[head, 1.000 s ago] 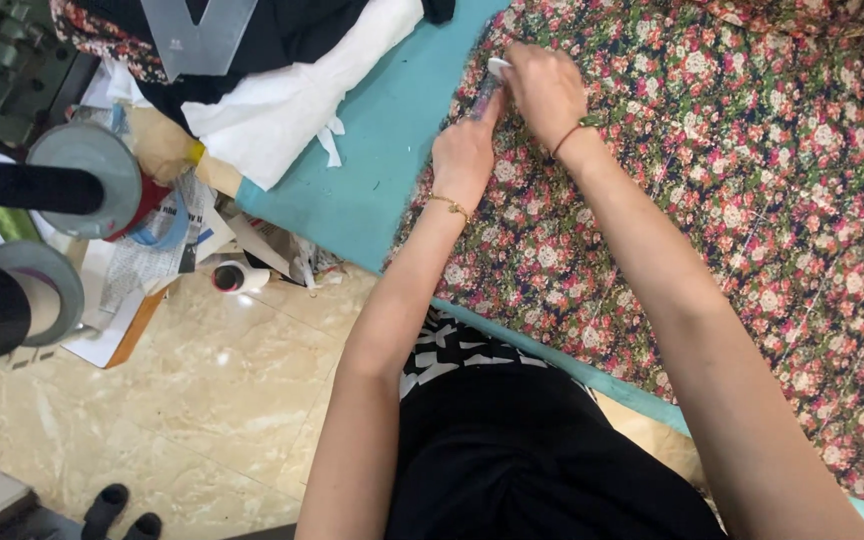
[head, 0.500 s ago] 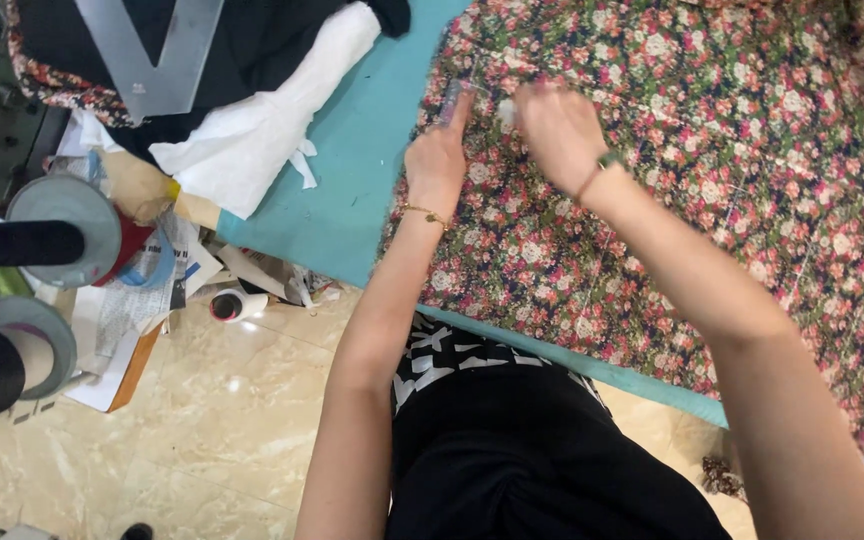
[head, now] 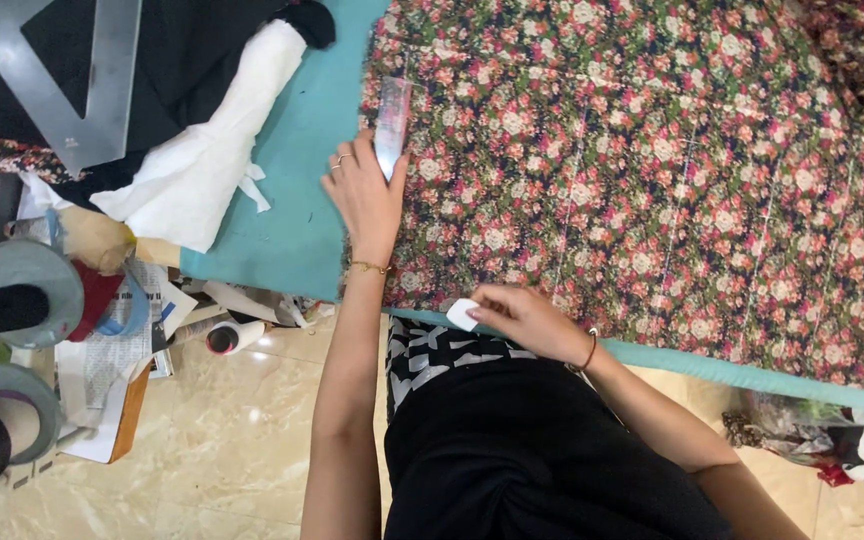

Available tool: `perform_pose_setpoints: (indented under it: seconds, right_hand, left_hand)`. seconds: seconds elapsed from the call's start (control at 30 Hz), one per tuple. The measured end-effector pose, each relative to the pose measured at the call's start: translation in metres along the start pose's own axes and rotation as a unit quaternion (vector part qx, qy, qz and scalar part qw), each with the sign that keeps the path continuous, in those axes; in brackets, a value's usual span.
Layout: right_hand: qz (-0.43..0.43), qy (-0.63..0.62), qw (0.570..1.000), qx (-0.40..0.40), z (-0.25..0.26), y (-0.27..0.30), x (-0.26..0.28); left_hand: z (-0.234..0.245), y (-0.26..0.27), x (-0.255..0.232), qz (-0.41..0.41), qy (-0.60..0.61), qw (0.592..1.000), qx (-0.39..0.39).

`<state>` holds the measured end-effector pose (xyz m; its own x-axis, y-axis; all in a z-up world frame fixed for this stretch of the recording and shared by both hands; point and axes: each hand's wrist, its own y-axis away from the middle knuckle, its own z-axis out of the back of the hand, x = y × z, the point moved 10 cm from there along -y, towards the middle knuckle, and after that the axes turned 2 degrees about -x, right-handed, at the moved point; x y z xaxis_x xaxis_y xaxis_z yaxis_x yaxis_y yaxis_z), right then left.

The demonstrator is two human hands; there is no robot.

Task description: The person marks a floral fabric with chalk using a ruler and a paper pattern. They then use shears to cut the fabric along the marked lines and remove the cut piece.

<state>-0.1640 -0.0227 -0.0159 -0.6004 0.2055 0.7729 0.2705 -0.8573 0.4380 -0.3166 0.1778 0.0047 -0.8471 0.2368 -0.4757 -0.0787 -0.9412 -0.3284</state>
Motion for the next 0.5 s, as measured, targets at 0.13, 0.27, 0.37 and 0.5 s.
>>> perform_pose_setpoints:
  seconds: [0.13,0.27,0.37,0.5]
  right_hand:
    - [0.032,-0.066,0.997,-0.017,0.0,0.008,0.023]
    - [0.088,-0.061,0.994,0.008,-0.007,0.009,0.048]
    - [0.12,-0.062,0.991,0.022,-0.009,0.012,0.062]
    - [0.175,-0.082,0.98,0.048,-0.008,0.019,0.073]
  left_hand:
    - [0.017,0.002,-0.006,-0.011,-0.01,0.998,-0.054]
    - [0.019,-0.002,-0.01,-0.018,0.095,0.995,-0.024]
    - [0.049,-0.023,-0.041,-0.005,0.204,0.979,0.027]
    - [0.083,-0.053,-0.08,0.031,0.41,0.91,0.058]
